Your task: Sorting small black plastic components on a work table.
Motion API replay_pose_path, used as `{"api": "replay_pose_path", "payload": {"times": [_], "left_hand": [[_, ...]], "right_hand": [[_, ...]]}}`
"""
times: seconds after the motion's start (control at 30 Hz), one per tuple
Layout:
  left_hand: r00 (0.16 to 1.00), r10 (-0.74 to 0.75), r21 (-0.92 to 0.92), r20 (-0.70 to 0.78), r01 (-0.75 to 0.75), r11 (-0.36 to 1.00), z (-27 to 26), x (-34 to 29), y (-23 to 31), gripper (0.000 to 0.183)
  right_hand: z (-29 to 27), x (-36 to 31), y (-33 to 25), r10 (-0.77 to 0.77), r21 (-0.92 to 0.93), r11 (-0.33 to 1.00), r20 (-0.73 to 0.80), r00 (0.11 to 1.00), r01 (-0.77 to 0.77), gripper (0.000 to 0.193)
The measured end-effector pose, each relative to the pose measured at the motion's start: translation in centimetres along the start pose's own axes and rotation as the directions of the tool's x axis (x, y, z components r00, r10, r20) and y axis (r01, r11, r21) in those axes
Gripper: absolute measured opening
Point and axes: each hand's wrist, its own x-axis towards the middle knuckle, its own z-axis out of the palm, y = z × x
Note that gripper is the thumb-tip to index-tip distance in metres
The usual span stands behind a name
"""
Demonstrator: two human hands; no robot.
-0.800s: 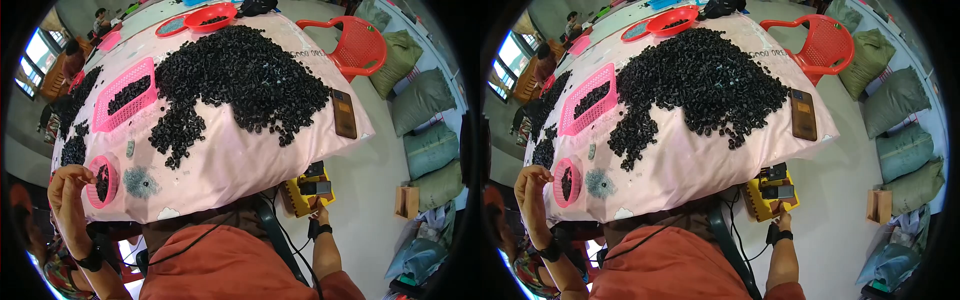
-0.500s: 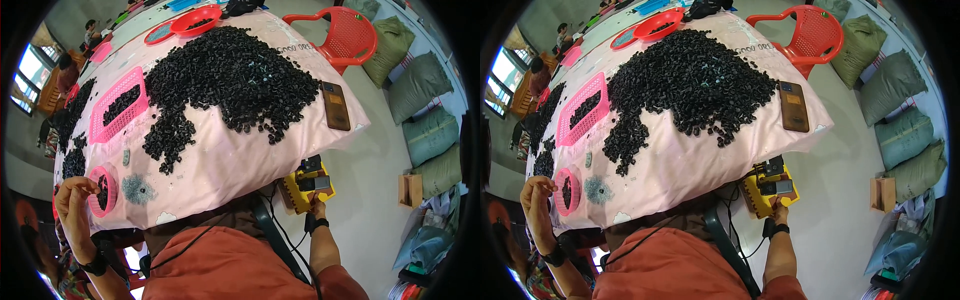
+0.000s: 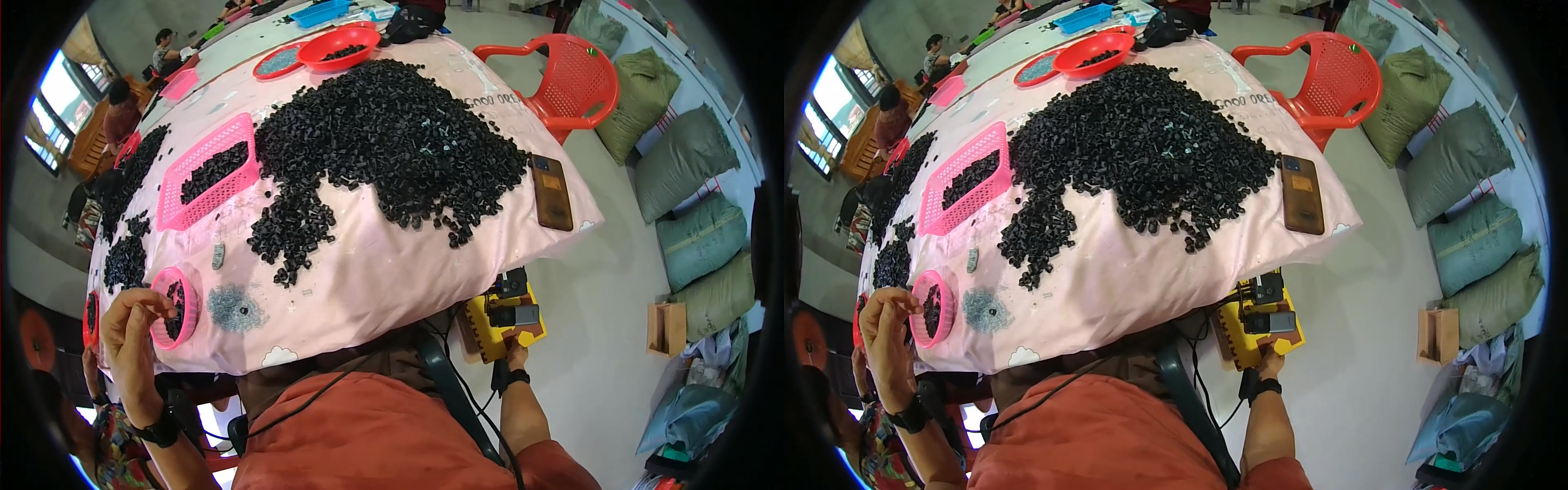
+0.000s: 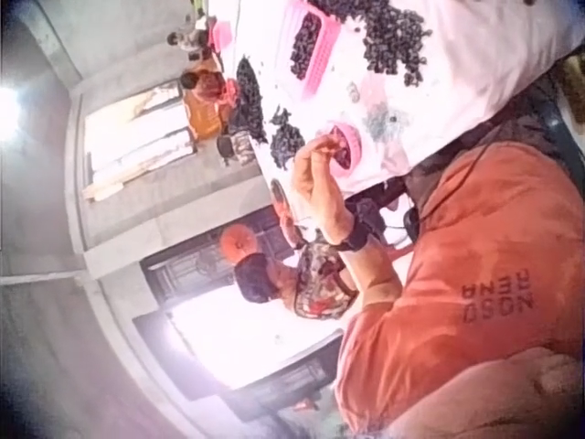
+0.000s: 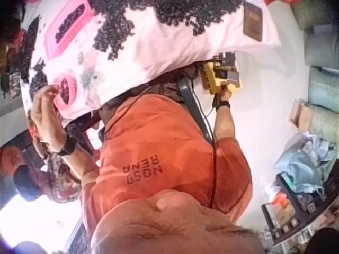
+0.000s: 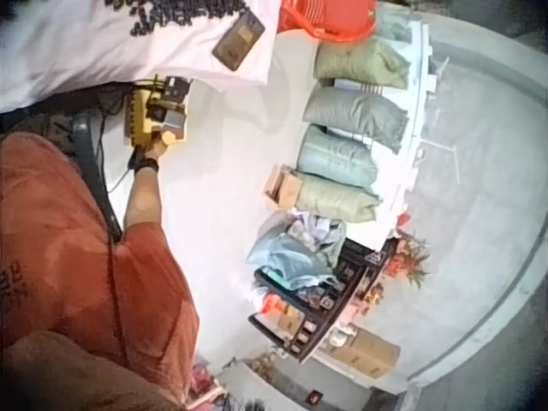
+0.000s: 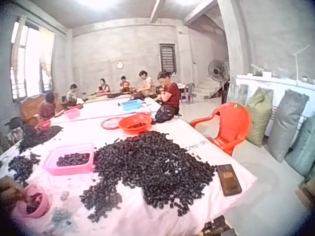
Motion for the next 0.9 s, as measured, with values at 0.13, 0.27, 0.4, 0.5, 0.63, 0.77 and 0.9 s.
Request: {"api": "replay_pose_path", "payload": {"times": [0.13,0.27,0.4,0.5,0.63,0.77,0.9], "left_hand": [[0.998,0.01,0.027,-0.066,-0.008,1.0,-0.9,-0.3,0.5,0.024],[0.996,-0.018,-0.024,-0.085,0.016,1.0,-0.5,0.3,0.1,0.018],[0.997,0.005,-0.089,-0.073,-0.011,0.996,-1.4,-0.8,0.6,0.023],[0.996,-0.01,-0.15,-0.085,-0.003,0.989,-3.5,-0.9,-1.1,0.022],[0.993,-0.058,-0.131,-0.105,0.045,0.99,-5.0,-2.0,-2.0,0.025],[0.982,-0.16,-0.281,-0.099,0.127,0.951,-4.6,-1.1,-3.9,0.026],[0.974,-0.189,-0.293,-0.123,0.146,0.945,-5.8,-3.1,-6.8,0.025]], "right_hand": [[-1.7,3.7,3.3,-0.25,-0.12,0.952,0.216,0.944,0.28,0.026],[-3.2,8.2,7.7,-0.319,0.119,0.948,0.345,0.883,0.296,0.021],[-4.5,11.8,8.0,-0.426,-0.338,0.768,0.364,0.828,0.544,0.022],[-5.5,12.7,7.3,-0.131,0.096,0.99,0.44,0.889,0.099,0.022],[-8.6,12.7,2.3,-0.167,-0.331,0.851,0.567,0.807,0.408,0.027],[-7.4,6.8,-1.1,-0.138,-0.672,0.314,0.666,0.733,0.67,0.043],[-4.7,-0.7,-2.7,-0.088,-0.636,-0.082,0.772,0.63,0.768,0.051]]}}
